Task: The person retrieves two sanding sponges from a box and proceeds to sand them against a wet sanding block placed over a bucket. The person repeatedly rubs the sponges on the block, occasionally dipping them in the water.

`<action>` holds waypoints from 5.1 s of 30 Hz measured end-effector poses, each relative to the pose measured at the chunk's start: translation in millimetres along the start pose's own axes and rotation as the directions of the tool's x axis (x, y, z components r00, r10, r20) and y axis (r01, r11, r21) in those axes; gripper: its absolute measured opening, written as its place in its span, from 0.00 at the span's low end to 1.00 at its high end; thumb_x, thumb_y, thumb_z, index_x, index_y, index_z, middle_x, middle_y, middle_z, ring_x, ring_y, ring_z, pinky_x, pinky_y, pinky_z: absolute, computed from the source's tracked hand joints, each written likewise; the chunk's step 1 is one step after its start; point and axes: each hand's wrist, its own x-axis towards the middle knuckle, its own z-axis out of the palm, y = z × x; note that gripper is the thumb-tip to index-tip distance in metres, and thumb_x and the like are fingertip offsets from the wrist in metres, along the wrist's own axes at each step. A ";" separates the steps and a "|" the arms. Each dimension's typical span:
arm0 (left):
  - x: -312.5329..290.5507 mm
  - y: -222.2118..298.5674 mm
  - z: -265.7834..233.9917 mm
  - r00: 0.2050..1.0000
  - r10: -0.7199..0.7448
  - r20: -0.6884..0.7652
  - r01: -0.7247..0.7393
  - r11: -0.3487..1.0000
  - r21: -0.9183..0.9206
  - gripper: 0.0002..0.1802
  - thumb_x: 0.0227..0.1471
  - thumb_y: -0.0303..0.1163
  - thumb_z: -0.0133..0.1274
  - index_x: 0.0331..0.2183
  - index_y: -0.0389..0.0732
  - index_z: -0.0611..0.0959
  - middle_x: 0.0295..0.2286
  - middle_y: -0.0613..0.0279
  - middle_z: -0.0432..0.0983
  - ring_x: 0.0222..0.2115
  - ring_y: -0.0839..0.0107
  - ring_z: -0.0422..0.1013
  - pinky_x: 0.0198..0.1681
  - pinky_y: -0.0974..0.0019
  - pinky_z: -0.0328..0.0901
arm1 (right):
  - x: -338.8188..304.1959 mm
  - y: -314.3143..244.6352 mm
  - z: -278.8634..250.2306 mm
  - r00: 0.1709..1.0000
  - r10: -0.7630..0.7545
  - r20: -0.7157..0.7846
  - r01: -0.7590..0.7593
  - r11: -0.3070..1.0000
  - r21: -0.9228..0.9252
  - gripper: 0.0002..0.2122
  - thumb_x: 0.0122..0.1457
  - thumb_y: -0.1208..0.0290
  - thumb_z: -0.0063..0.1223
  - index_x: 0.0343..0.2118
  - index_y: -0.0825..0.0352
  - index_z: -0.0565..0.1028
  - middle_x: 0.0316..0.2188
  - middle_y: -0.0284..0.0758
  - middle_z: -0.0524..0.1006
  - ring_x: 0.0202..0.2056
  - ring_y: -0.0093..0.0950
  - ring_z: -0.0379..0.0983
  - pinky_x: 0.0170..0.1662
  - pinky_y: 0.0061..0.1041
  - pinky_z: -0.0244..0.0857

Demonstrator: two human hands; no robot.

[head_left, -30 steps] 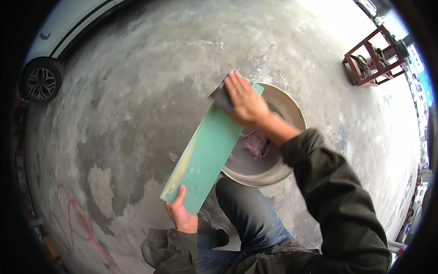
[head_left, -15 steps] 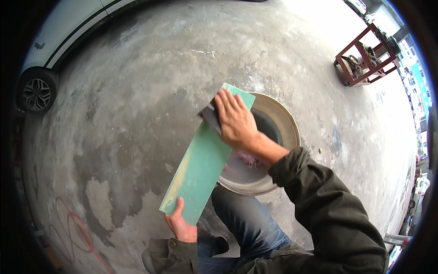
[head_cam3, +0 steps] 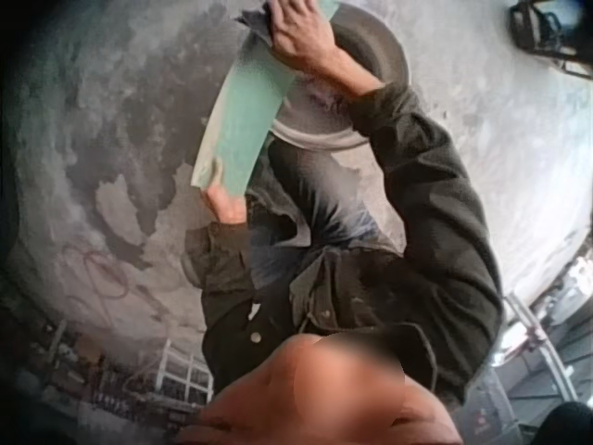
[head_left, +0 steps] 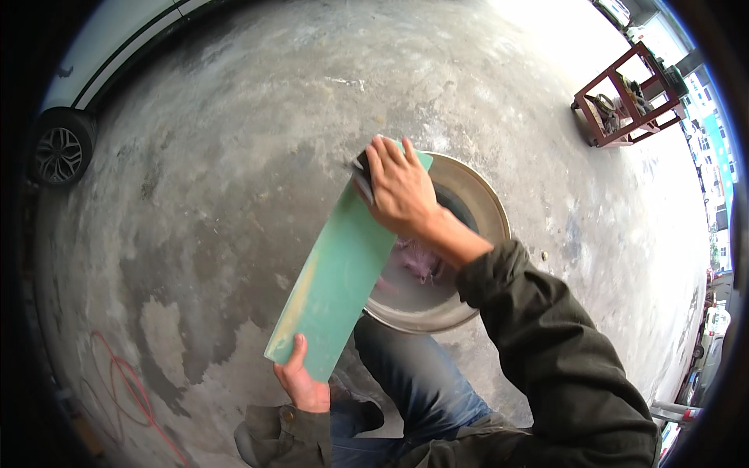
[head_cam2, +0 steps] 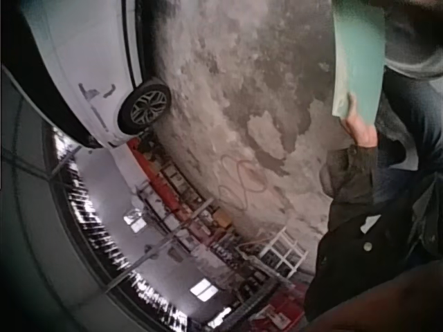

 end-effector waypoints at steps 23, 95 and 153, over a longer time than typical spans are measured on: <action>0.9 0.0 -2.7 0.999 -0.029 0.023 0.030 0.999 -0.044 0.23 0.58 0.28 0.57 0.53 0.29 0.75 0.49 0.53 0.74 0.47 0.63 0.72 0.50 0.60 0.68 | 9.8 28.7 -12.5 0.968 -0.139 0.207 0.063 0.939 0.337 0.44 0.58 0.46 0.50 0.66 0.79 0.51 0.69 0.56 0.47 0.72 0.46 0.39 0.72 0.40 0.35; 12.3 -0.7 -3.5 1.000 -0.031 0.006 0.031 1.000 0.006 0.24 0.58 0.27 0.56 0.54 0.28 0.73 0.49 0.52 0.74 0.47 0.61 0.73 0.50 0.59 0.69 | -36.6 -28.6 12.0 0.987 -0.111 0.117 0.103 0.992 0.071 0.39 0.57 0.53 0.45 0.65 0.79 0.55 0.69 0.53 0.51 0.71 0.46 0.42 0.72 0.45 0.34; 18.0 3.6 -0.7 0.993 0.029 0.117 -0.027 0.999 -0.018 0.22 0.55 0.23 0.54 0.52 0.28 0.75 0.47 0.51 0.75 0.46 0.61 0.73 0.49 0.59 0.69 | 18.4 96.3 -25.0 0.985 0.168 0.030 -0.170 0.969 0.180 0.28 0.69 0.53 0.35 0.63 0.71 0.62 0.67 0.48 0.58 0.67 0.44 0.53 0.69 0.43 0.47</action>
